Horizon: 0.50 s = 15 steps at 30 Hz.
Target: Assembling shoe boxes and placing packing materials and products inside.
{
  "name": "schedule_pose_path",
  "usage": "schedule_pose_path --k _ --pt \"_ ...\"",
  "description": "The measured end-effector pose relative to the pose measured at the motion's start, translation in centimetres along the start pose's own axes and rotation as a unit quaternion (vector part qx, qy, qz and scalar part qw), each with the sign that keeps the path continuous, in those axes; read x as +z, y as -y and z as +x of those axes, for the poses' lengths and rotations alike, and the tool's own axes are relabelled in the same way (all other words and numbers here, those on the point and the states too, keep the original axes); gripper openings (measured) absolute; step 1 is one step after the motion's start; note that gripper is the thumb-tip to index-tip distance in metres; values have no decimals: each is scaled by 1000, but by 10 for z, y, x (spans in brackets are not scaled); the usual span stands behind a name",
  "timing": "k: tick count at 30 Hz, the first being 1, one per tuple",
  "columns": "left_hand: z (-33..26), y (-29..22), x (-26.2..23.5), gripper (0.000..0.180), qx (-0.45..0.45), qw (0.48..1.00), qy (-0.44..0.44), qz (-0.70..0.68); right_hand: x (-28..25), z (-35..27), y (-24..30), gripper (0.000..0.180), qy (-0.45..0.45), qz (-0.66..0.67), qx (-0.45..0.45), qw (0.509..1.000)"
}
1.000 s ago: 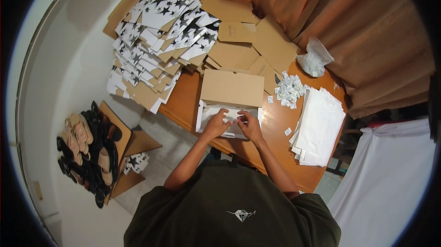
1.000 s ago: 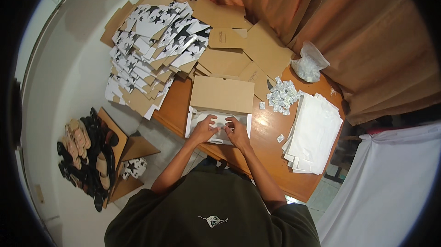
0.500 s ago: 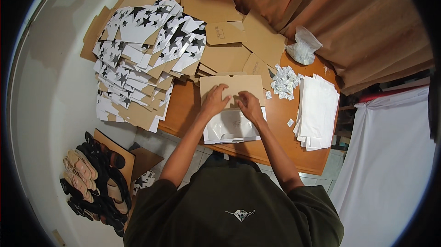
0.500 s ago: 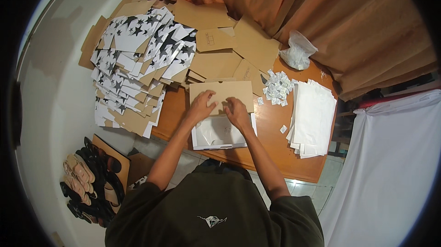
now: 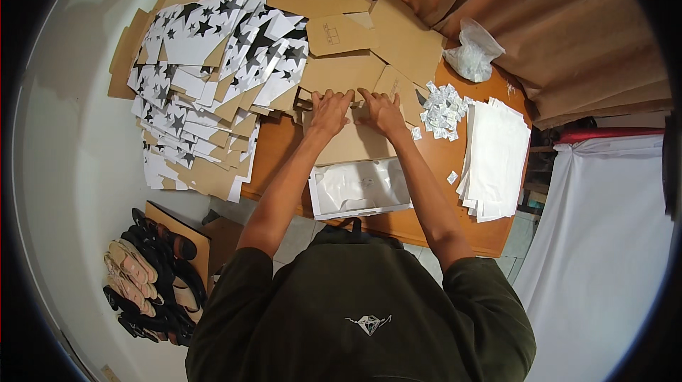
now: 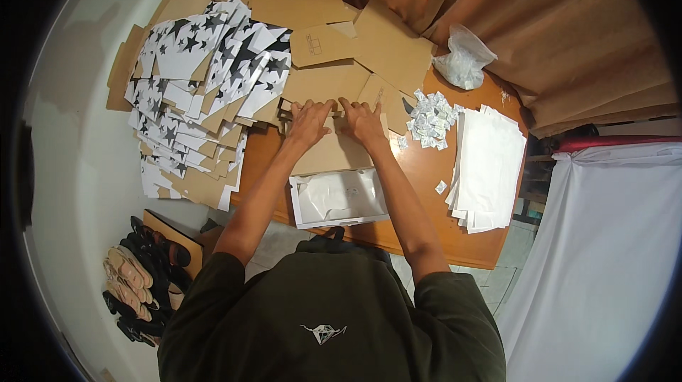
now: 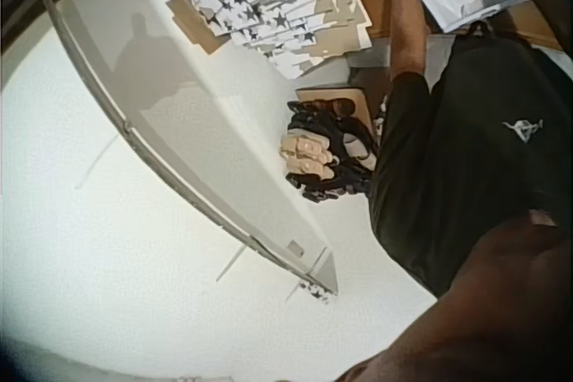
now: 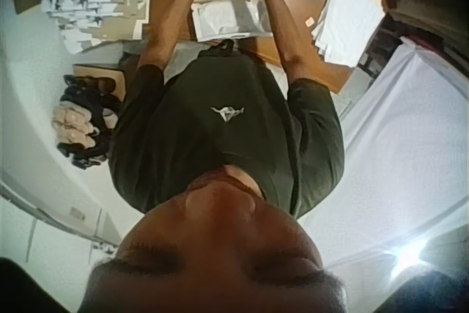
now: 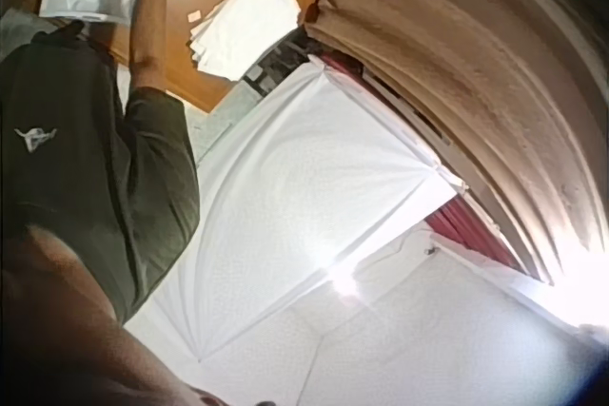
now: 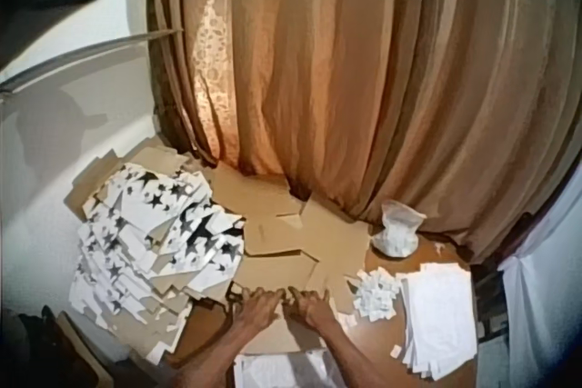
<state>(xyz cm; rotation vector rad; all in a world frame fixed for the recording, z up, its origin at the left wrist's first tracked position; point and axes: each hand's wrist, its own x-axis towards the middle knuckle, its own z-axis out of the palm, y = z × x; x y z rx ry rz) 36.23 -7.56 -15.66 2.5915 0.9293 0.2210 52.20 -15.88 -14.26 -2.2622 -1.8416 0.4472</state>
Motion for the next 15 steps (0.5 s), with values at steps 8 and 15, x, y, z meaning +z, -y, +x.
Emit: schedule_pose_path --k 8,15 --pt "-13 -18 -16 55 8 999 -45 -6 -11 -16 -10 48 -62 19 -60 996" --pt "-42 -47 -39 44 14 998 -64 -24 -42 -54 14 44 -80 28 -71 994"
